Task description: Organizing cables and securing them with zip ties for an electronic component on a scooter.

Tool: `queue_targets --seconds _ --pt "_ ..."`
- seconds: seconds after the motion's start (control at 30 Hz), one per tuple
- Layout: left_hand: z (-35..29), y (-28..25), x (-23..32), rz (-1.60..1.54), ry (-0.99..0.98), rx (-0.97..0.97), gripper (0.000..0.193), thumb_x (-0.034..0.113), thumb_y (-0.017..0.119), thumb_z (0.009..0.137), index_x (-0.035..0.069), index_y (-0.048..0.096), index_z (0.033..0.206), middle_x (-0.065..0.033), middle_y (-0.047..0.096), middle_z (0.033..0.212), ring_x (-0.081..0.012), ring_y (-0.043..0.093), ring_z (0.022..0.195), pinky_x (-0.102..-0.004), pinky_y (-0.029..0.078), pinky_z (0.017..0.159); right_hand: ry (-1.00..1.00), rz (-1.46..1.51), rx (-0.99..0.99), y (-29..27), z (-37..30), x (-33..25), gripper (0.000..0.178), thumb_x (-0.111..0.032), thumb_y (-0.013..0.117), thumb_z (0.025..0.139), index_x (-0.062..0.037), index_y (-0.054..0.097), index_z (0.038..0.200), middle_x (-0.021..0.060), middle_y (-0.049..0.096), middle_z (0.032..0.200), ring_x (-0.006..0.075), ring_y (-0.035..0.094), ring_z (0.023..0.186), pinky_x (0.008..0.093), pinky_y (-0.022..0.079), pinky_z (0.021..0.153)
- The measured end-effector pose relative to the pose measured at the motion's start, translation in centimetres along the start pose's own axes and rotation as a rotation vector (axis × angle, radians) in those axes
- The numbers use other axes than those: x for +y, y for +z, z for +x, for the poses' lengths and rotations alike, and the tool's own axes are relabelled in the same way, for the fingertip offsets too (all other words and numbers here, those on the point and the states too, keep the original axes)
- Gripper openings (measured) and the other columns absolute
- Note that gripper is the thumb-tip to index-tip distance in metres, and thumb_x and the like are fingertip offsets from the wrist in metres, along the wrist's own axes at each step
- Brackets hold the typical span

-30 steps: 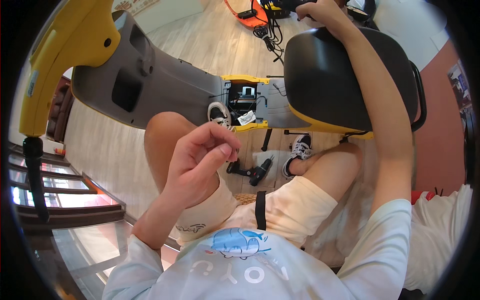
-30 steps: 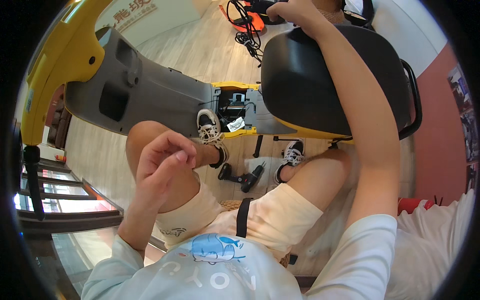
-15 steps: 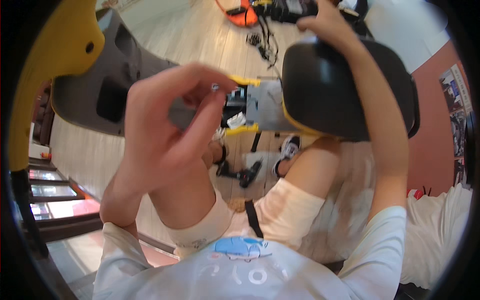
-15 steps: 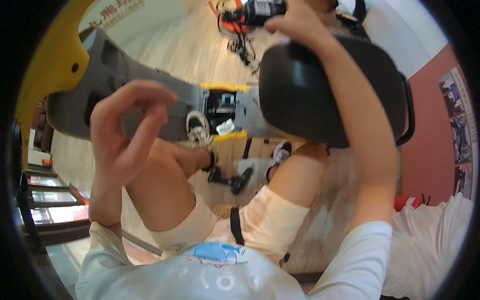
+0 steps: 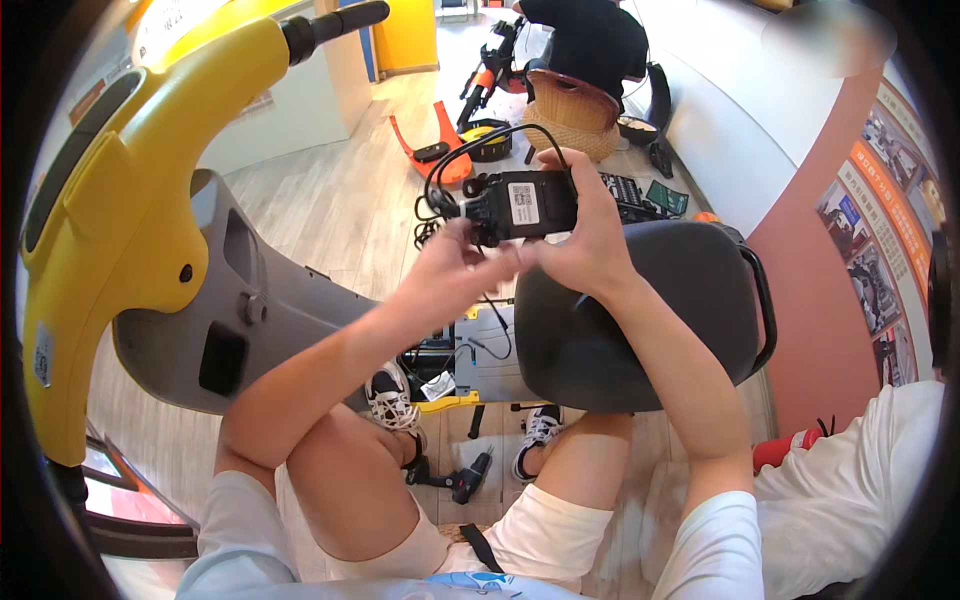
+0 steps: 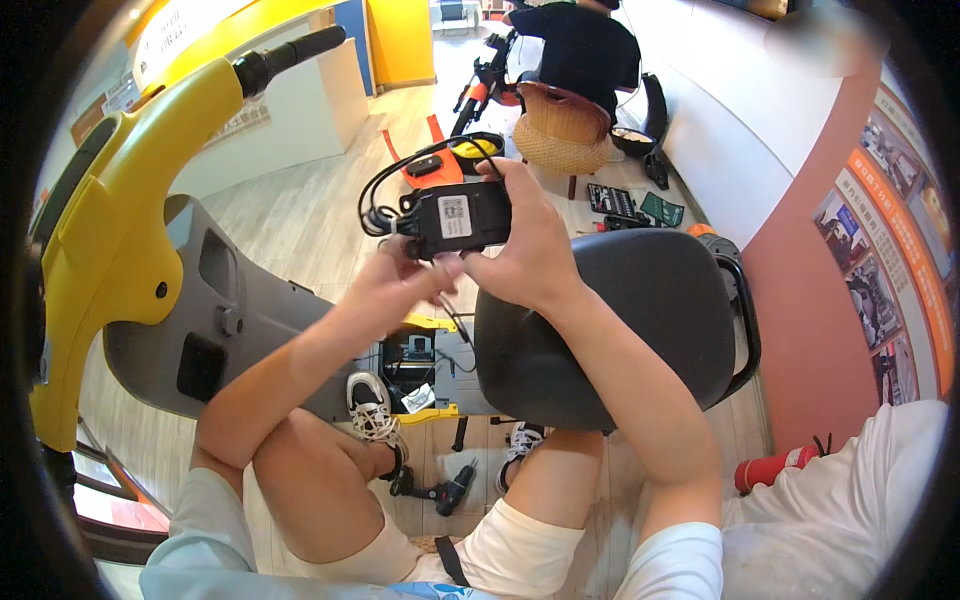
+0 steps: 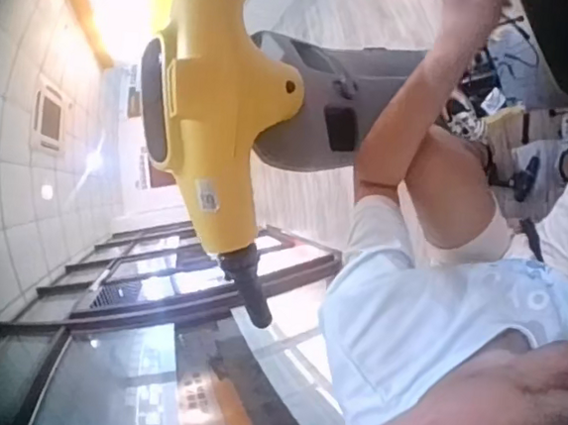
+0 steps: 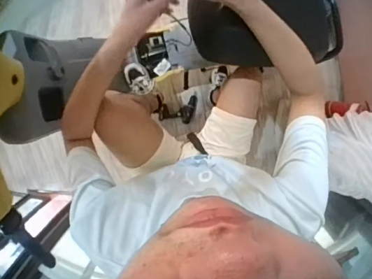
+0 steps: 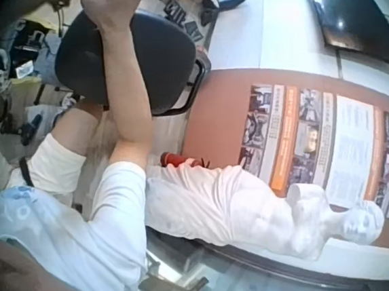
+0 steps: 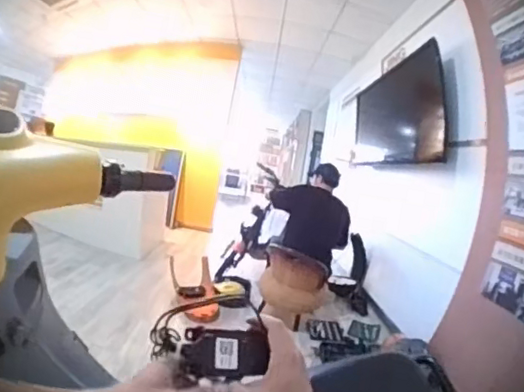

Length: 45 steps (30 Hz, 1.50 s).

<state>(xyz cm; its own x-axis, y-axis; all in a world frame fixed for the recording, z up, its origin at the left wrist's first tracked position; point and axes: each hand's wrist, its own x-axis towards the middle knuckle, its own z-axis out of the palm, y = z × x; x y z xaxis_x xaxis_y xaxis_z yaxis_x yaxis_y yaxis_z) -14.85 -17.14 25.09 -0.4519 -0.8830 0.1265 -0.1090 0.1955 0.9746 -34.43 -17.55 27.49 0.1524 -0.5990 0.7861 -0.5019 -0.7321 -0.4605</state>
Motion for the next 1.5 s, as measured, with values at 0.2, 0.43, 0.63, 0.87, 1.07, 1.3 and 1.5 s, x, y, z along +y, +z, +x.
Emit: queue_targets --seconds 0.2,0.43,0.63,0.87,1.07,1.3,1.5 --pt "-0.1 -0.6 1.8 -0.235 0.215 -0.064 0.082 0.012 0.083 0.078 0.005 0.033 0.142 -0.0062 0.059 0.116 -0.0098 0.058 0.105 -0.0258 0.052 0.086 0.038 0.065 -0.138 0.0 -0.1 -0.8 0.071 -0.017 0.078 0.061 -0.0035 0.046 0.124 0.0163 0.06 0.105 0.0285 0.062 0.095 0.0353 0.051 0.077" --pt "-0.9 -1.7 1.0 -0.266 0.214 -0.046 0.074 0.011 0.083 0.078 0.003 0.038 0.136 -0.0068 0.061 0.115 -0.0122 0.06 0.104 -0.0277 0.052 0.087 0.065 0.075 -0.298 0.7 -0.6 -0.1 0.078 -0.016 0.078 0.064 -0.0036 0.04 0.131 0.0166 0.059 0.105 0.0245 0.062 0.095 0.0312 0.052 0.076" --pt "-0.9 -1.6 2.1 -0.271 0.169 0.02 0.065 0.024 0.083 0.079 -0.001 0.046 0.126 -0.0095 0.064 0.11 -0.0135 0.064 0.093 -0.0262 0.053 0.079 0.251 0.409 -0.386 0.9 -1.1 0.1 0.09 -0.017 0.077 0.073 -0.0025 0.026 0.146 0.018 0.061 0.107 0.024 0.065 0.092 0.0314 0.051 0.083" --pt "-2.1 -3.4 3.6 0.201 0.184 -0.062 0.046 0.022 0.073 0.088 -0.003 0.057 0.123 -0.0082 0.063 0.112 -0.0107 0.064 0.084 -0.0259 0.053 0.071 0.663 0.808 -0.36 -1.5 0.1 -1.3 0.077 -0.028 0.071 0.085 -0.0085 0.03 0.147 0.0118 0.067 0.093 0.0127 0.061 0.057 0.0239 0.046 0.048" --pt "-0.2 -6.5 2.2 0.593 0.789 0.422 0.028 0.016 0.074 0.083 0.001 0.064 0.105 -0.0043 0.065 0.077 -0.0125 0.064 0.067 -0.0269 0.052 0.067 0.616 0.613 -0.31 -1.3 -0.4 0.6 0.063 -0.039 0.074 0.083 -0.0073 0.052 0.132 0.0087 0.069 0.087 0.0066 0.048 0.05 0.0202 0.035 0.042" --pt "0.5 -4.6 2.0 0.857 0.763 0.264 0.05 0.008 0.079 0.072 0.001 0.057 0.116 -0.0126 0.06 0.1 -0.0253 0.058 0.097 -0.0342 0.048 0.082 0.566 0.855 -0.487 -2.9 -0.5 2.6 0.068 -0.047 0.068 0.082 0.0018 0.052 0.127 0.0102 0.067 0.09 0.0032 0.056 0.055 0.0142 0.034 0.04" --pt "-1.1 -5.7 1.5 0.246 0.273 -0.172 0.02 0.003 0.067 0.088 -0.003 0.06 0.105 0.0016 0.06 0.074 -0.0099 0.061 0.067 -0.0233 0.051 0.063 0.418 0.538 -0.18 0.6 -1.7 0.7 0.058 -0.051 0.049 0.096 0.0006 0.057 0.121 0.0109 0.07 0.084 0.0101 0.061 0.057 0.0139 0.034 0.04"
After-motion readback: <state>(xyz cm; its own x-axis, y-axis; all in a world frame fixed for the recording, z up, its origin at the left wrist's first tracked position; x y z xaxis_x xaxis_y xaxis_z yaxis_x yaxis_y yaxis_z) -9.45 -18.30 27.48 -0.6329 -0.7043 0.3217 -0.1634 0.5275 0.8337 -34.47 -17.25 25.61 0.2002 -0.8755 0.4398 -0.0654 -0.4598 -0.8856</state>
